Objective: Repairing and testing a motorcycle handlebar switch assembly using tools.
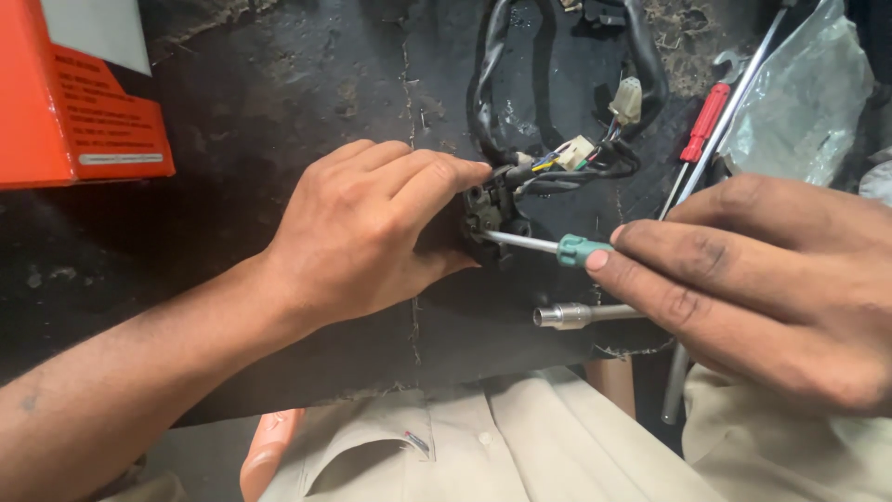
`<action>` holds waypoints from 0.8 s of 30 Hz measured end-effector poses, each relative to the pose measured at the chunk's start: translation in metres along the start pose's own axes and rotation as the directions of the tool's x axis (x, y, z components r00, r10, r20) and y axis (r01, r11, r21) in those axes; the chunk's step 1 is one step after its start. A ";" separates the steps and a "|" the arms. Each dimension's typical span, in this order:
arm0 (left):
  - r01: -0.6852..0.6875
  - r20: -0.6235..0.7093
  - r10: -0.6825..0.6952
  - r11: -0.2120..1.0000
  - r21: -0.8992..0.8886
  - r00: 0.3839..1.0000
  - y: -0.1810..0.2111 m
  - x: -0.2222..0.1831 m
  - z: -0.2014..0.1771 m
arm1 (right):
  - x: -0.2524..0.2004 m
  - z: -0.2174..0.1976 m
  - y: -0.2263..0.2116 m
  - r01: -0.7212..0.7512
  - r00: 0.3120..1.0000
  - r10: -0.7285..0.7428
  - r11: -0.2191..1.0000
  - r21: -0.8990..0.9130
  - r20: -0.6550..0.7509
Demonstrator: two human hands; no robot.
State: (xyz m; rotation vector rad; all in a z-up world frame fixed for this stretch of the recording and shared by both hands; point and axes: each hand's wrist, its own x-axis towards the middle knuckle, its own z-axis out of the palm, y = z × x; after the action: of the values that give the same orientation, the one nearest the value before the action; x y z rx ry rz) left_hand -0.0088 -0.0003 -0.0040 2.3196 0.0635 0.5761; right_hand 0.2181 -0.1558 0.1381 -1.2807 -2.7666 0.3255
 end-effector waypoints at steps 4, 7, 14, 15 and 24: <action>-0.001 0.004 0.001 1.000 0.011 1.000 -0.001 0.000 0.000 | 0.003 0.004 -0.002 -0.087 0.994 0.088 0.996 0.020 -0.064; 0.005 0.008 -0.005 1.000 0.008 1.000 0.000 0.000 0.000 | 0.004 0.009 -0.008 -0.226 0.967 0.232 0.972 0.062 -0.108; -0.011 -0.006 0.011 1.000 0.011 1.000 0.000 0.000 0.001 | 0.006 0.008 -0.014 -0.367 0.923 0.376 0.924 0.109 -0.079; -0.010 -0.003 0.010 1.000 0.015 1.000 0.000 0.000 0.001 | 0.003 0.008 -0.014 -0.358 0.931 0.362 0.930 0.081 -0.046; -0.026 -0.007 0.026 1.000 0.002 1.000 0.000 -0.002 -0.001 | 0.033 -0.013 -0.031 -0.082 0.989 0.122 0.928 -0.365 0.087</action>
State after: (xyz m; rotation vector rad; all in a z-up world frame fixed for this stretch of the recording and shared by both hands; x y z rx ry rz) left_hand -0.0109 0.0000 -0.0036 2.3230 0.0376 0.5971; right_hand 0.1760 -0.1484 0.1574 -1.5287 -2.9545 -0.1224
